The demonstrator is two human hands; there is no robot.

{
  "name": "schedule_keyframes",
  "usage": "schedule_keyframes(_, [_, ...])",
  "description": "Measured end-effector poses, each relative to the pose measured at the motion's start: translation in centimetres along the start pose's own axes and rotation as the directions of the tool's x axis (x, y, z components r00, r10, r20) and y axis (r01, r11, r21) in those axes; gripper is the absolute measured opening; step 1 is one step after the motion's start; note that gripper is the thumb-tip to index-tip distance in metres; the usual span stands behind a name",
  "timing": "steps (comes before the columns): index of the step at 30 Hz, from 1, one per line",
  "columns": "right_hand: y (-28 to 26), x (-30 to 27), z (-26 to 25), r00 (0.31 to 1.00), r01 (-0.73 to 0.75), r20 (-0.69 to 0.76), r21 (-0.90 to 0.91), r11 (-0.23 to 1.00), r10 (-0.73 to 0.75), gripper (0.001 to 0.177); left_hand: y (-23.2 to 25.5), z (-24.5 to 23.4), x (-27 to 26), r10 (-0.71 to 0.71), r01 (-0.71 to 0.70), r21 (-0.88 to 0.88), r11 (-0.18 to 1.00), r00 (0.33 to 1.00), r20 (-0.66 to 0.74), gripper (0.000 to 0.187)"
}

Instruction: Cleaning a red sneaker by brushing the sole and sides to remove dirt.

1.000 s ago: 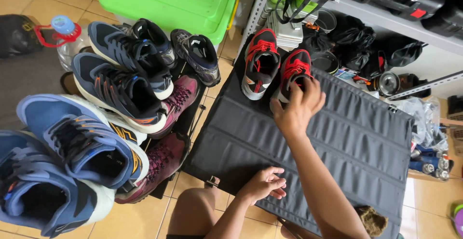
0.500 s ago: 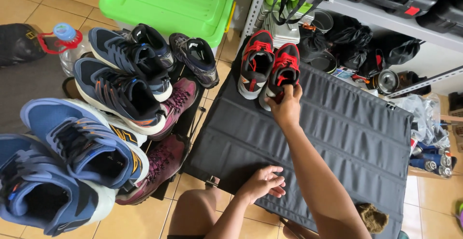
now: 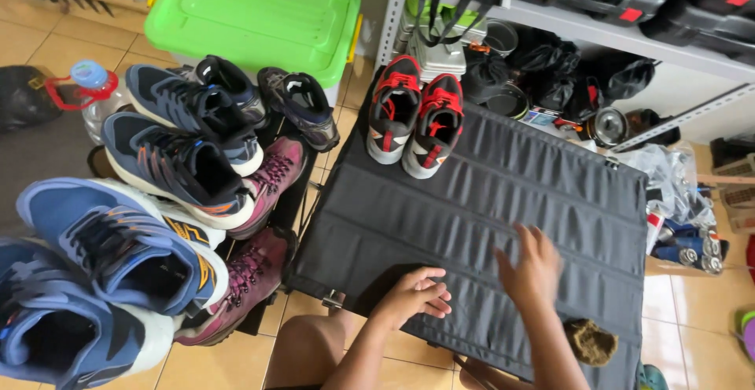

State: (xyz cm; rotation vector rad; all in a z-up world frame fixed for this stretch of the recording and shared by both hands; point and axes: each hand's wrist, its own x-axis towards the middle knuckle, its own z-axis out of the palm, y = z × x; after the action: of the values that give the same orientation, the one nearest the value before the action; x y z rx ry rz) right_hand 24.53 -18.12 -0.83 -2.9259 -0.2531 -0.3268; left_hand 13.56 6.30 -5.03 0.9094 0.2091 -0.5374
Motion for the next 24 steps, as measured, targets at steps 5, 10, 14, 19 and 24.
schedule_keyframes(5, [11.0, -8.5, -0.2, 0.945, -0.232, 0.157, -0.297, 0.926, 0.287, 0.066, 0.3, 0.6, -0.1, 0.005, -0.005, 0.022, 1.0, 0.999, -0.034, 0.059])
schedule_keyframes(10, [16.2, -14.0, 1.9, 0.988, -0.153, -0.029, -0.203, 0.967, 0.151, 0.05, 0.3, 1.3, -0.3, 0.027, -0.016, 0.127, 0.992, 0.996, -0.085, 0.058])
schedule_keyframes(14, [14.7, -15.0, -1.4, 0.885, -0.445, 0.038, -0.223, 0.867, 0.464, 0.066, 0.0, 2.2, -1.1, 0.133, -0.091, 0.27, 0.959, 0.98, -0.144, 0.048])
schedule_keyframes(19, [18.8, -17.9, 0.8, 0.973, -0.077, -0.215, 0.037, 0.996, 0.084, 0.034, -2.1, 2.4, -0.4, 0.244, -0.138, 0.432, 0.891, 0.949, -0.199, 0.043])
schedule_keyframes(24, [17.7, -15.9, -1.2, 0.906, -0.014, -0.42, 0.078, 0.997, 0.046, 0.031, -4.7, 1.9, 0.1, 0.486, -0.273, 0.656, 0.704, 0.858, -0.164, 0.033])
